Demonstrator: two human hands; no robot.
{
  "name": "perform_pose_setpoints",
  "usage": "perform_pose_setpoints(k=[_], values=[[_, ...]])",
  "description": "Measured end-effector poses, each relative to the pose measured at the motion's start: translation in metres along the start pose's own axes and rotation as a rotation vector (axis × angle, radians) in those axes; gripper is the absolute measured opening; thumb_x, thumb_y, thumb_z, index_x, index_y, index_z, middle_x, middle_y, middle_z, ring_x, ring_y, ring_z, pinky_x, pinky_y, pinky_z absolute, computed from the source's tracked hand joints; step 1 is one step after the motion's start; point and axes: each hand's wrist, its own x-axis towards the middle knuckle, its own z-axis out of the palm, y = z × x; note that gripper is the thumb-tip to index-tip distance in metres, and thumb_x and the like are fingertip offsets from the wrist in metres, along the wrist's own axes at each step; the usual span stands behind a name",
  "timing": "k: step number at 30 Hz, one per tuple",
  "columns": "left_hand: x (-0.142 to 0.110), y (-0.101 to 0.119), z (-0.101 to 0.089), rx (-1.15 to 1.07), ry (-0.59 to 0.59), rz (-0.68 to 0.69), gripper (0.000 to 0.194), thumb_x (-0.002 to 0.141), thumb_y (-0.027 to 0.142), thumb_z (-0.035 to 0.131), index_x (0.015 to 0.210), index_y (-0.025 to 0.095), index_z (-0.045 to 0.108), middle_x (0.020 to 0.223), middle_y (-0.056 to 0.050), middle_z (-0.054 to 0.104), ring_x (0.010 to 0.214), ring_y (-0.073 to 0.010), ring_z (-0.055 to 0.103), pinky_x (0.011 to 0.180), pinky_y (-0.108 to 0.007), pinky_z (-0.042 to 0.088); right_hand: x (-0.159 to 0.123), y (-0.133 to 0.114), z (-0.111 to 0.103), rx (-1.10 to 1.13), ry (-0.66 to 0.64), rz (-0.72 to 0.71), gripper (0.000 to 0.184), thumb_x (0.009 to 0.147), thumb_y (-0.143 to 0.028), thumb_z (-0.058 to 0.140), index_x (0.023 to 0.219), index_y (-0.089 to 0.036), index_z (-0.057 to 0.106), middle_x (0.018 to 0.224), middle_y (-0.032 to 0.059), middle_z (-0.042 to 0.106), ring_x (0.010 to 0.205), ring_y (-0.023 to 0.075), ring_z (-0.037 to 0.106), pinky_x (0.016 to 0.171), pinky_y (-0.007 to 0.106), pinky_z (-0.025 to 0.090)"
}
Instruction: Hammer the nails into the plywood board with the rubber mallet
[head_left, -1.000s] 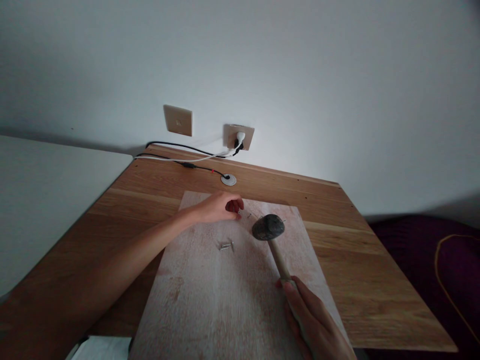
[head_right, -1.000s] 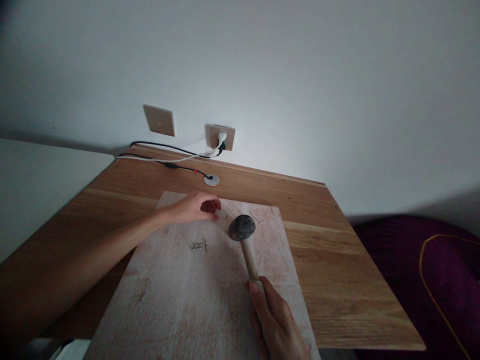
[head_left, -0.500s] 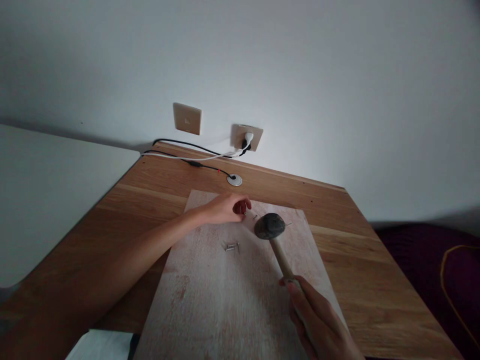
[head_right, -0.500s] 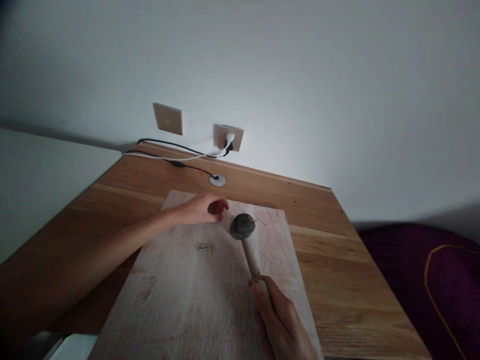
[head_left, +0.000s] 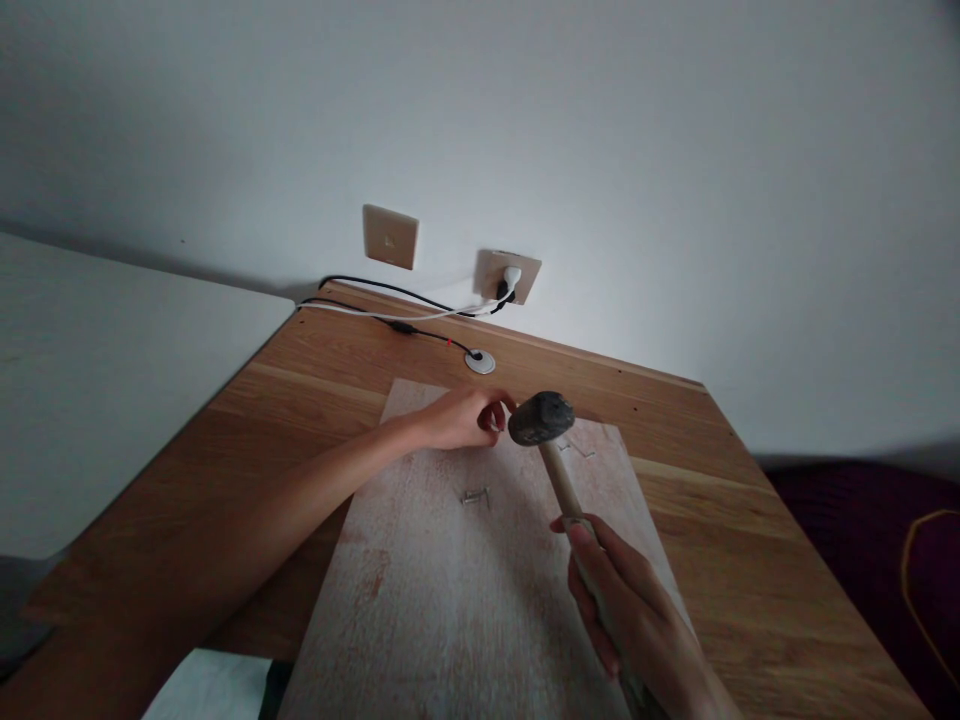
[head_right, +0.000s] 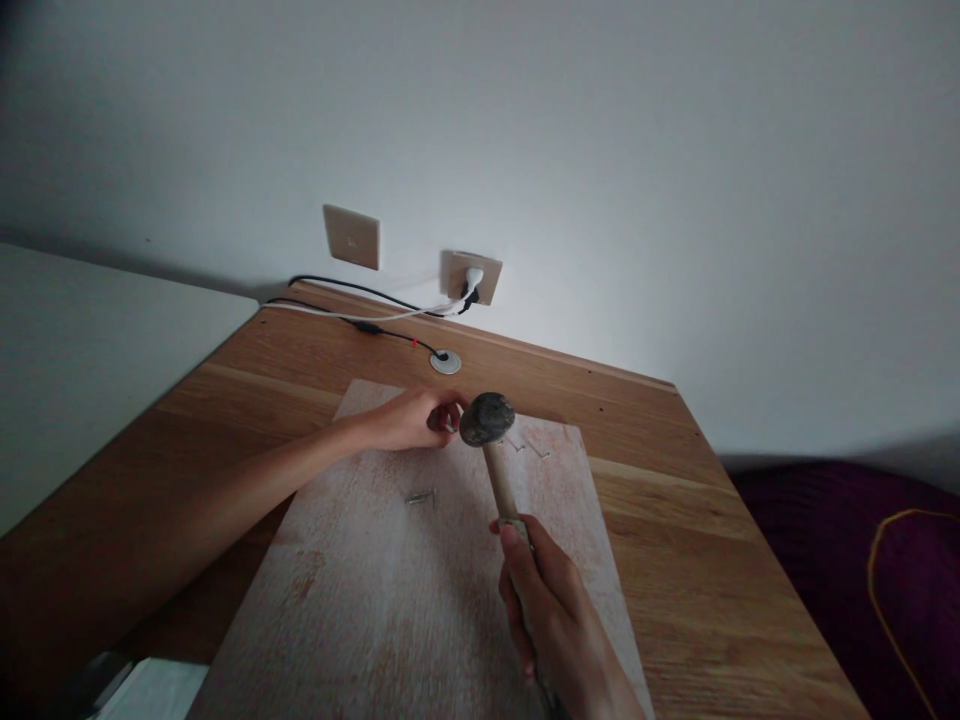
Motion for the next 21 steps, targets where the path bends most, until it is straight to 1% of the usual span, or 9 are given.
perform_pose_setpoints(k=[3, 7, 11, 15, 21], values=[[0.0007, -0.0049, 0.0014, -0.034, 0.017, 0.007, 0.038, 0.079, 0.005, 0.074, 0.115, 0.018, 0.073, 0.088, 0.001, 0.076, 0.074, -0.0134, 0.068, 0.069, -0.024, 0.049, -0.0019, -0.0024, -0.0038, 0.023, 0.017, -0.017, 0.069, 0.095, -0.084, 0.059, 0.121, -0.019, 0.064, 0.060, -0.0106, 0.051, 0.034, 0.0046, 0.038, 0.031, 0.016, 0.031], [0.0003, -0.0091, 0.0026, -0.084, 0.030, 0.025, 0.036, 0.080, 0.006, 0.075, 0.114, 0.018, 0.071, 0.086, 0.001, 0.075, 0.074, -0.0126, 0.067, 0.070, -0.024, 0.050, -0.0038, -0.0074, -0.0057, 0.021, 0.012, -0.036, 0.069, 0.096, -0.084, 0.058, 0.118, -0.019, 0.063, 0.061, -0.0106, 0.051, 0.034, 0.0033, 0.038, 0.032, 0.015, 0.030], [-0.0013, -0.0072, 0.0017, -0.081, 0.035, 0.012, 0.032, 0.082, 0.008, 0.076, 0.112, 0.018, 0.071, 0.084, 0.002, 0.075, 0.072, -0.0122, 0.067, 0.069, -0.023, 0.050, -0.0032, -0.0089, -0.0023, 0.005, -0.013, -0.023, 0.071, 0.096, -0.085, 0.057, 0.121, -0.018, 0.061, 0.057, -0.0126, 0.048, 0.034, 0.0035, 0.036, 0.033, 0.014, 0.030], [-0.0025, -0.0026, -0.0006, -0.043, 0.041, 0.006, 0.036, 0.079, 0.003, 0.073, 0.112, 0.017, 0.074, 0.084, 0.001, 0.077, 0.072, -0.0127, 0.069, 0.067, -0.023, 0.048, 0.0006, -0.0050, 0.0024, -0.035, -0.038, -0.015, 0.071, 0.097, -0.084, 0.054, 0.119, -0.017, 0.061, 0.057, -0.0121, 0.048, 0.036, 0.0040, 0.036, 0.033, 0.014, 0.030], [-0.0030, -0.0025, -0.0017, -0.061, 0.035, -0.011, 0.035, 0.081, 0.006, 0.076, 0.115, 0.016, 0.074, 0.082, 0.001, 0.076, 0.071, -0.0130, 0.069, 0.069, -0.024, 0.050, -0.0001, -0.0037, 0.0010, -0.010, -0.021, -0.022, 0.070, 0.096, -0.084, 0.056, 0.119, -0.019, 0.061, 0.059, -0.0123, 0.048, 0.035, 0.0039, 0.036, 0.032, 0.014, 0.031]])
